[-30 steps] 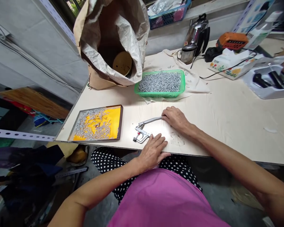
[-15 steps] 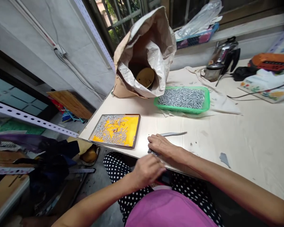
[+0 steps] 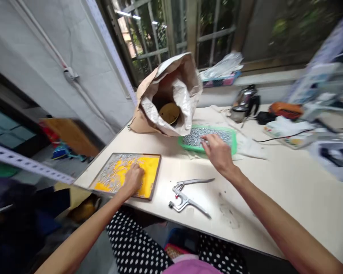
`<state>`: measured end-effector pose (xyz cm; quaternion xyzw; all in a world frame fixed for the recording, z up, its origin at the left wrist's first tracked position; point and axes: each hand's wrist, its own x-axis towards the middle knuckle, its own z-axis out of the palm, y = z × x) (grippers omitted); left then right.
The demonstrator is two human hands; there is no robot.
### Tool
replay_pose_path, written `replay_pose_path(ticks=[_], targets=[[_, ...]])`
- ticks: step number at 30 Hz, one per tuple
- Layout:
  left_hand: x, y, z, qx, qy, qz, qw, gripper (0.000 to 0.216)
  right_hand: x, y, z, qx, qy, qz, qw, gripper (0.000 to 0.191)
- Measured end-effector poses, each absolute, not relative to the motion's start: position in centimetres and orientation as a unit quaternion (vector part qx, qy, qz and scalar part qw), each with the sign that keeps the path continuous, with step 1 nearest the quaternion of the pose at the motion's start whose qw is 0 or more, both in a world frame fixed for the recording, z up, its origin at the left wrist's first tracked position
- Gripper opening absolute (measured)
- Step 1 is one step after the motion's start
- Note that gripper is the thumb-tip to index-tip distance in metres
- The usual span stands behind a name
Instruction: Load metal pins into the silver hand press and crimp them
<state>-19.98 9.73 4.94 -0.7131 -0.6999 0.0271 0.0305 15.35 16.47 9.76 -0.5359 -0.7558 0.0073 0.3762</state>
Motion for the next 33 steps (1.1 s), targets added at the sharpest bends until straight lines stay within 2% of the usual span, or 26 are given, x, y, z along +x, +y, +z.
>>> replay_pose_path(ticks=[2,4,6,9,11,15,25,33], targets=[[-19.9,10.3,5.1,-0.707,-0.706,0.007,0.039,0.027,16.5,16.1,11.0,-0.568,-0.751,-0.045,0.333,0.03],[-19.2,10.4,5.6,-0.707,-0.705,-0.045,0.015,0.026,16.6,14.1,10.9,-0.557,-0.782,-0.034,0.279,0.024],[-17.4,9.6,6.4,-0.696,-0.707,-0.1,-0.072,0.023,15.9,10.8,9.6,-0.505,-0.839,0.051,0.198,0.018],[-13.7,7.5,7.1,-0.658,-0.69,-0.132,-0.271,0.027,14.7,5.6,6.8,-0.438,-0.873,0.19,0.101,0.016],[-11.5,6.3,6.9,-0.625,-0.672,-0.122,-0.378,0.032,14.3,3.1,5.4,-0.447,-0.867,0.214,0.058,0.016],[-9.4,5.5,5.4,-0.594,-0.672,-0.079,-0.435,0.029,14.0,2.1,3.8,-0.491,-0.852,0.185,0.002,0.016],[-8.9,6.5,4.2,-0.549,-0.677,-0.03,-0.489,0.022,14.4,2.3,2.3,-0.48,-0.862,0.163,0.01,0.018],[-8.3,7.2,5.2,-0.516,-0.668,0.035,-0.534,0.03,15.0,2.5,1.1,-0.47,-0.87,0.144,0.049,0.014]])
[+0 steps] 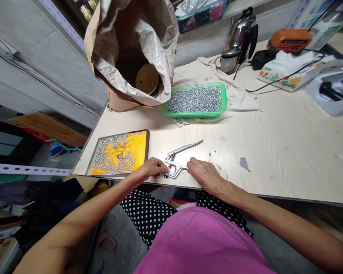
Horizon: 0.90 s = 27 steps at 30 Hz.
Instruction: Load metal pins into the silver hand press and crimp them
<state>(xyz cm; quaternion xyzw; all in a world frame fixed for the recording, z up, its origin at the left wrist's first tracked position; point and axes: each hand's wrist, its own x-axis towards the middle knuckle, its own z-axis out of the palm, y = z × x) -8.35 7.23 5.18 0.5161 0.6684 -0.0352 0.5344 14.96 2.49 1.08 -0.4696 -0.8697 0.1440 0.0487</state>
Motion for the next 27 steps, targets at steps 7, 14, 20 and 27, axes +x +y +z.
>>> replay_pose_path(ticks=[7,14,20,27], targets=[[-7.8,7.2,5.4,0.495,0.642,-0.073,0.581,0.036,15.2,2.6,1.6,-0.459,-0.877,0.133,0.05,0.015],[-7.8,6.4,5.4,0.485,0.65,-0.057,0.583,0.037,16.7,5.4,1.9,-0.452,-0.881,0.111,0.083,0.094],[-7.8,6.4,5.2,0.483,0.656,-0.058,0.577,0.029,16.7,6.9,1.5,-0.445,-0.885,0.125,0.055,0.098],[-7.5,5.3,5.8,0.607,0.665,-0.095,0.425,0.028,16.4,6.2,2.2,-0.448,-0.883,0.122,0.073,0.06]])
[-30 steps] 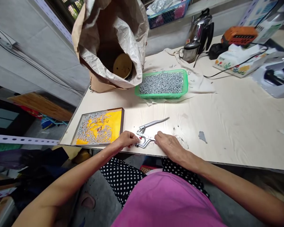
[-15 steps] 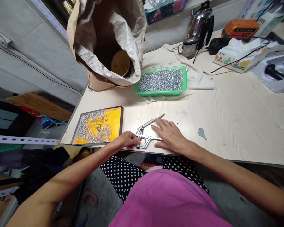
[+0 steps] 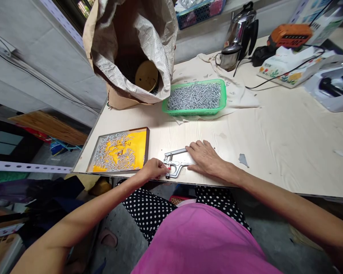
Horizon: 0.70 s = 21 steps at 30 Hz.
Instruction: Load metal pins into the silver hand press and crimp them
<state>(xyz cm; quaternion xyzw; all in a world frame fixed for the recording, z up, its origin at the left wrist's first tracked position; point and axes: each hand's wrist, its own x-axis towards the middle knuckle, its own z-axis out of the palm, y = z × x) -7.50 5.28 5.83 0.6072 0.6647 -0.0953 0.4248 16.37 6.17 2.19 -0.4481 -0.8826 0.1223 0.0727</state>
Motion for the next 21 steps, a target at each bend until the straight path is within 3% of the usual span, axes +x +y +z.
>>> replay_pose_path(ticks=[3,6,8,12,15,21], targets=[[-6.2,4.4,6.1,0.768,0.604,-0.019,0.211,0.021,16.1,5.7,2.3,-0.453,-0.88,0.121,0.079,0.05],[-4.5,4.8,5.6,0.864,0.487,0.025,0.121,0.043,16.1,5.3,2.4,-0.459,-0.876,0.128,0.076,0.055],[-3.6,5.6,5.1,0.898,0.422,0.009,0.12,0.06,16.4,5.2,2.7,-0.453,-0.876,0.146,0.075,0.065],[-2.8,7.1,4.6,0.919,0.364,-0.055,0.138,0.066,17.6,5.2,3.7,-0.469,-0.863,0.181,0.05,0.081],[-2.3,7.3,4.7,0.921,0.362,-0.066,0.127,0.066,17.9,5.1,4.3,-0.486,-0.855,0.177,0.03,0.06],[-1.1,7.2,5.2,0.918,0.366,-0.085,0.128,0.036,17.2,4.3,3.6,-0.492,-0.86,0.127,0.049,0.029]])
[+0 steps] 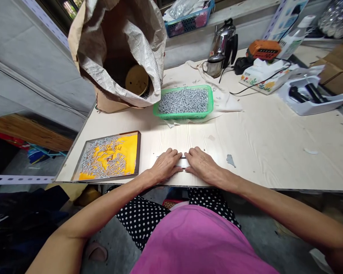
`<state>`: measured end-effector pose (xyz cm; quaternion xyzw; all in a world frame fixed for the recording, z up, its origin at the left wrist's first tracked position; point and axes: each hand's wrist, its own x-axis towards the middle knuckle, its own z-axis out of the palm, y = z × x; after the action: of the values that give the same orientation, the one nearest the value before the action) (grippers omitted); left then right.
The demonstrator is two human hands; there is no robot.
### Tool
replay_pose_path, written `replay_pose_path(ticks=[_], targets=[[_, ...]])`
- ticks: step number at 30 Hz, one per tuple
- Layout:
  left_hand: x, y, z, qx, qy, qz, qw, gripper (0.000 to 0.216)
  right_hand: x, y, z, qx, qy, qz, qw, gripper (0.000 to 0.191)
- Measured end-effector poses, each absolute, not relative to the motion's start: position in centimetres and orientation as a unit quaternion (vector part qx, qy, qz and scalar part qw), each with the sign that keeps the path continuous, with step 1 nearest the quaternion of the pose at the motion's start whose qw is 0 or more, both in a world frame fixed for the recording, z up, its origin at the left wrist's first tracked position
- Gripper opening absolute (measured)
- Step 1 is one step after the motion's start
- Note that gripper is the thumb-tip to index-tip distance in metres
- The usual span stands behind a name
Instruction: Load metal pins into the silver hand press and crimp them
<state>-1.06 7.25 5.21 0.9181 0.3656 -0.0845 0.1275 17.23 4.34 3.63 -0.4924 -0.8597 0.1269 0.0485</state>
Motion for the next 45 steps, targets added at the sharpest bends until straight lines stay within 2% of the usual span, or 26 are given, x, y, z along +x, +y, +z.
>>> replay_pose_path(ticks=[6,14,19,23,28,33,36,38,41,43,45], targets=[[-0.9,6.9,5.2,0.909,0.38,-0.093,0.146,0.021,16.9,4.0,2.5,-0.483,-0.863,0.141,0.047,0.009],[-0.7,6.6,5.1,0.902,0.398,-0.102,0.13,0.02,16.6,3.9,2.4,-0.49,-0.862,0.122,0.043,0.011],[-1.6,3.9,2.9,0.899,0.429,0.025,0.082,0.044,18.9,5.7,2.7,-0.44,-0.879,0.15,0.101,0.051],[-1.3,0.2,1.0,0.905,0.401,0.101,0.099,0.057,20.1,7.4,2.1,-0.421,-0.88,0.179,0.128,0.035],[-0.2,-2.0,0.6,0.907,0.382,0.088,0.151,0.059,18.8,9.6,1.7,-0.476,-0.865,0.137,0.087,0.014],[-0.2,-1.5,0.9,0.902,0.38,0.095,0.179,0.062,16.5,10.8,3.2,-0.511,-0.853,0.082,0.067,0.017],[-0.1,-1.4,0.9,0.899,0.384,0.101,0.186,0.065,13.6,9.5,4.4,-0.432,-0.896,0.073,0.072,0.019],[-0.2,-2.0,1.1,0.9,0.378,0.108,0.19,0.06,11.1,8.3,4.7,-0.344,-0.932,0.086,0.072,0.016],[-1.5,-3.6,2.1,0.921,0.309,0.151,0.182,0.04,7.8,7.1,4.0,-0.251,-0.962,0.077,0.072,0.014],[-3.6,-4.2,3.2,0.931,0.271,0.204,0.138,0.025,6.4,6.9,3.1,-0.227,-0.969,0.064,0.077,0.015],[-6.8,-3.6,4.6,0.911,0.328,0.243,0.06,0.016,5.4,7.0,2.3,-0.221,-0.97,0.063,0.079,0.017]])
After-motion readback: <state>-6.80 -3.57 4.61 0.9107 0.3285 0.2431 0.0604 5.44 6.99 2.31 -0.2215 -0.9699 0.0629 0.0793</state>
